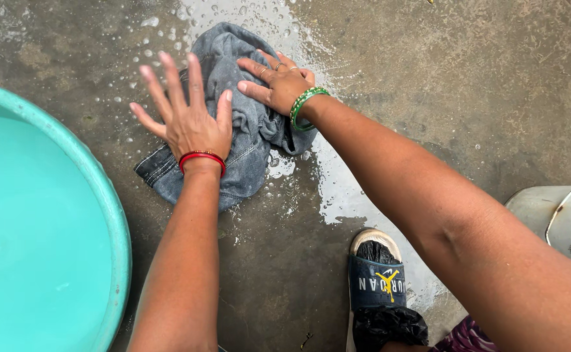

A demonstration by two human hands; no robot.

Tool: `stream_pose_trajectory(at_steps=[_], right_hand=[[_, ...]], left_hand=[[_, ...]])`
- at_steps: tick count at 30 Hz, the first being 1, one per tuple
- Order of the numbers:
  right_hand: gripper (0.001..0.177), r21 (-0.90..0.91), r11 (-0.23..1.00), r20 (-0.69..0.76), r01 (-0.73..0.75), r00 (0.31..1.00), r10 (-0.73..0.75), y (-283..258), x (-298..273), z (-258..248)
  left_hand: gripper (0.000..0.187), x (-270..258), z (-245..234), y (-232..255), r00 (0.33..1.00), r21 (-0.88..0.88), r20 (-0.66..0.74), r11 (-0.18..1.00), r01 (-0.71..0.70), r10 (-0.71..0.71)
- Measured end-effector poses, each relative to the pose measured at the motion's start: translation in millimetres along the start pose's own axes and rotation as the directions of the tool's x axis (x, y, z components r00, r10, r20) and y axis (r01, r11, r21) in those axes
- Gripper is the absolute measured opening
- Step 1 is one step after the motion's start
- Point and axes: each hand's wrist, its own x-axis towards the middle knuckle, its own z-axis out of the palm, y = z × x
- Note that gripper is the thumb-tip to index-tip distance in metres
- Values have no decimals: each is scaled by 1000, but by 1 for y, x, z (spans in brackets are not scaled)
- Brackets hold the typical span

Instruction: The person rubs a garment against the concrete floor with soapy water and then rinses it in a plastic basin.

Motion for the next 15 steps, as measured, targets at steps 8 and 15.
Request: stream_pose_trajectory(at_steps=[8,15], right_hand=[[62,-267,957,-169,117,972,-166,-20,-5,-21],[50,-299,950,-159,94,976,-147,-52,14,-49]], left_hand=[[69,9,-4,2,995,-107,89,992,64,-55],[65,10,2,-2,990,-102,130,992,73,-60]])
